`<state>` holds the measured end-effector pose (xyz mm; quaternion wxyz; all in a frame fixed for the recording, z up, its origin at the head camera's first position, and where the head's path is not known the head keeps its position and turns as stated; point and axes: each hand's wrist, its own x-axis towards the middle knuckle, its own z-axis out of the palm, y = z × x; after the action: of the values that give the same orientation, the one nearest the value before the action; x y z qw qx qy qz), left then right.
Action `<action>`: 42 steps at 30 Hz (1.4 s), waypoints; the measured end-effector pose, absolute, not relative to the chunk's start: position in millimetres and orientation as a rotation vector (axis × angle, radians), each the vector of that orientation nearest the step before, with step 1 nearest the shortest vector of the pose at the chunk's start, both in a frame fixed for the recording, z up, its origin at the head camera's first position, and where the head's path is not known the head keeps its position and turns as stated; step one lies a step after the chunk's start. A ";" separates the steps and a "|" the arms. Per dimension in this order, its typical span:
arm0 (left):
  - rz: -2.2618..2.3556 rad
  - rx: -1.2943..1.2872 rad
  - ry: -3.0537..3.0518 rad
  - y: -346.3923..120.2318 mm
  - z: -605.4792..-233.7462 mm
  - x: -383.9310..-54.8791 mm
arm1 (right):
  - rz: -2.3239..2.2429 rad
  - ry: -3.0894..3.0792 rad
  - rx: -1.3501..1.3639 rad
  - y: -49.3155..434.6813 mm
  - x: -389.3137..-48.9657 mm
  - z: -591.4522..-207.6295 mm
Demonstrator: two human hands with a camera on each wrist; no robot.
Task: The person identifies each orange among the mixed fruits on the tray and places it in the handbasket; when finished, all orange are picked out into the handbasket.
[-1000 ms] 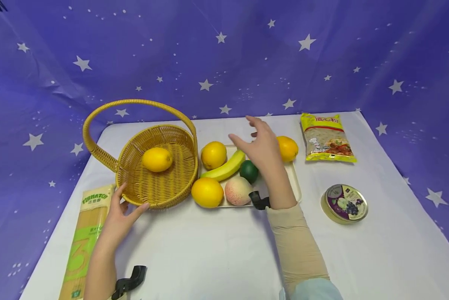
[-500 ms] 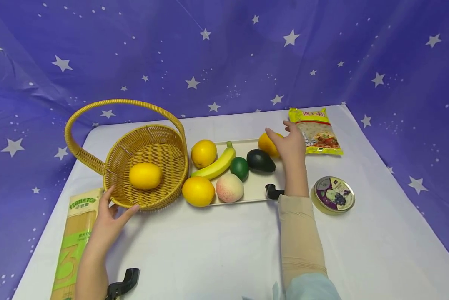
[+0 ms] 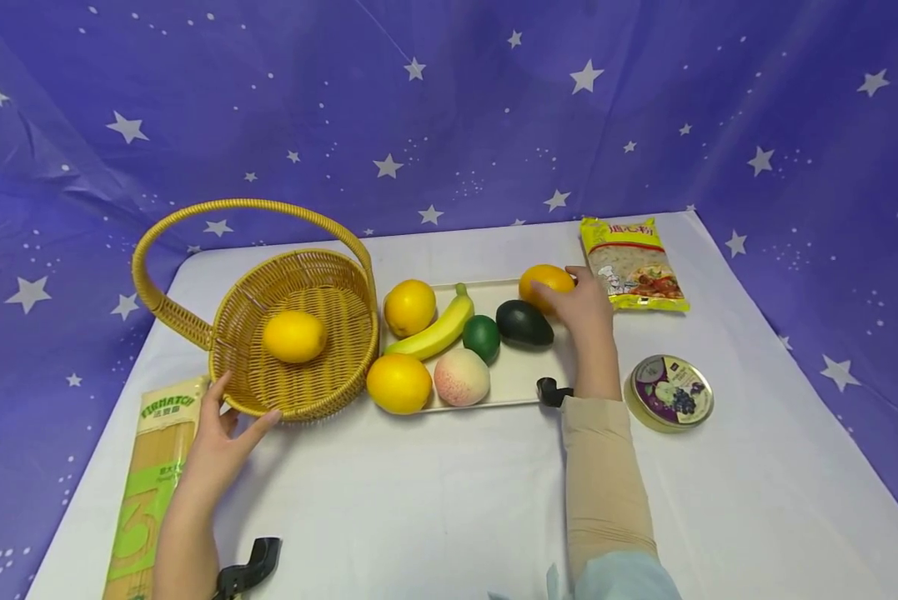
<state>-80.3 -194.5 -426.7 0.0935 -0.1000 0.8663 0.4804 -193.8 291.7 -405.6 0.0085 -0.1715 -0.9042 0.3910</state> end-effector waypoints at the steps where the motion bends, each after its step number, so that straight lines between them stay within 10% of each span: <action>1: 1.425 -0.297 2.568 -194.6 -426.7 -80.2 | 1.223 -2.825 -0.530 291.4 -193.7 -407.5; 42: 1.457 -0.259 2.571 -197.6 -426.8 -80.9 | 1.353 -2.609 -0.517 259.9 -180.6 -379.6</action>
<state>-80.9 -197.6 -426.8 0.0876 -0.0871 0.8633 0.4893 -180.6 259.9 -379.6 0.0785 -0.1727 -0.8716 0.4520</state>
